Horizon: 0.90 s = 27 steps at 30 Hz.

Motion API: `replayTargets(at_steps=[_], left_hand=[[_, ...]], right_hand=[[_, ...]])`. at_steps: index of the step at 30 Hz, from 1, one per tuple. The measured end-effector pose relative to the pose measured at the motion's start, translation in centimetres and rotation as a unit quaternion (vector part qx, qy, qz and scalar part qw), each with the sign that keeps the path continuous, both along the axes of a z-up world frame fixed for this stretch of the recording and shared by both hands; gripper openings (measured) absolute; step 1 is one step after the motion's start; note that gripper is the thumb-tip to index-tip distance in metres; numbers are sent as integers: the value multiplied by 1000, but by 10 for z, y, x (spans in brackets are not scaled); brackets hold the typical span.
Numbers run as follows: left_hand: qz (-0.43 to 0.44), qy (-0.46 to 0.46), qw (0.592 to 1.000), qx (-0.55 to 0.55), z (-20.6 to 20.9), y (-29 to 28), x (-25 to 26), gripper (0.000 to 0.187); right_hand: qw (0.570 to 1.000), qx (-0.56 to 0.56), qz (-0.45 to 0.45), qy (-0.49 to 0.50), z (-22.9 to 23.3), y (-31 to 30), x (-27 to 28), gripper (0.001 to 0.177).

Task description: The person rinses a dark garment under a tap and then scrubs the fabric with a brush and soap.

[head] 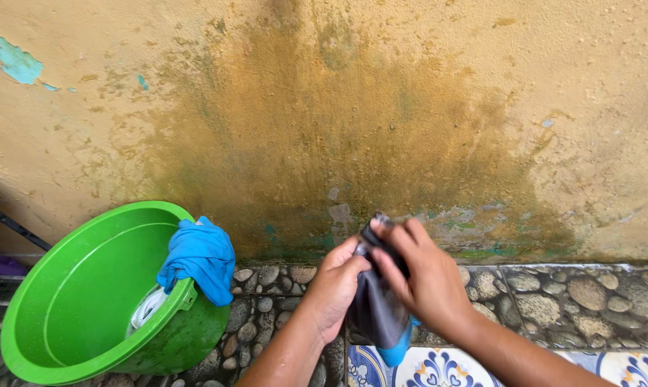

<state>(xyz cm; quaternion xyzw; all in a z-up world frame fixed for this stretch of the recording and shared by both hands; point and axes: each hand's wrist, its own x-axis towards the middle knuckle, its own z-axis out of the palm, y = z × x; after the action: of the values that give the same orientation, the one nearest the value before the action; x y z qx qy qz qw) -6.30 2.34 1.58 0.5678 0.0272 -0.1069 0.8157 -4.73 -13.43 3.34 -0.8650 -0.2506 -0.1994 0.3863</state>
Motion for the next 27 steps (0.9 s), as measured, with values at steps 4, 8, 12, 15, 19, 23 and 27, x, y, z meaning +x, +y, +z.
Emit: replayTargets(at_steps=[4, 8, 12, 15, 19, 23, 27], left_hand=[[-6, -32, 999, 20, -5, -2, 1, 51], [-24, -27, 999, 4, -8, 2, -2, 48], [-15, -30, 999, 19, -5, 3, -2, 50], [-1, -1, 1000, 29, -8, 4, -5, 50], [-13, -25, 1000, 8, -11, 3, -2, 51], [-12, -15, 1000, 14, -12, 2, -2, 44], [-3, -14, 1000, 15, -3, -4, -2, 46]], right_hand=[[999, 13, -42, -20, 1, -3, 2, 35], [1000, 4, 4, -7, -3, -5, 1, 36], [1000, 5, 5, 6, -7, -5, -3, 38], [1000, -8, 8, 7, -7, -6, 4, 36], [1000, -8, -10, 5, -6, -6, 0, 41], [1000, -11, 7, -11, -10, -8, 7, 38], [999, 15, 32, -16, -12, -11, 1, 37]])
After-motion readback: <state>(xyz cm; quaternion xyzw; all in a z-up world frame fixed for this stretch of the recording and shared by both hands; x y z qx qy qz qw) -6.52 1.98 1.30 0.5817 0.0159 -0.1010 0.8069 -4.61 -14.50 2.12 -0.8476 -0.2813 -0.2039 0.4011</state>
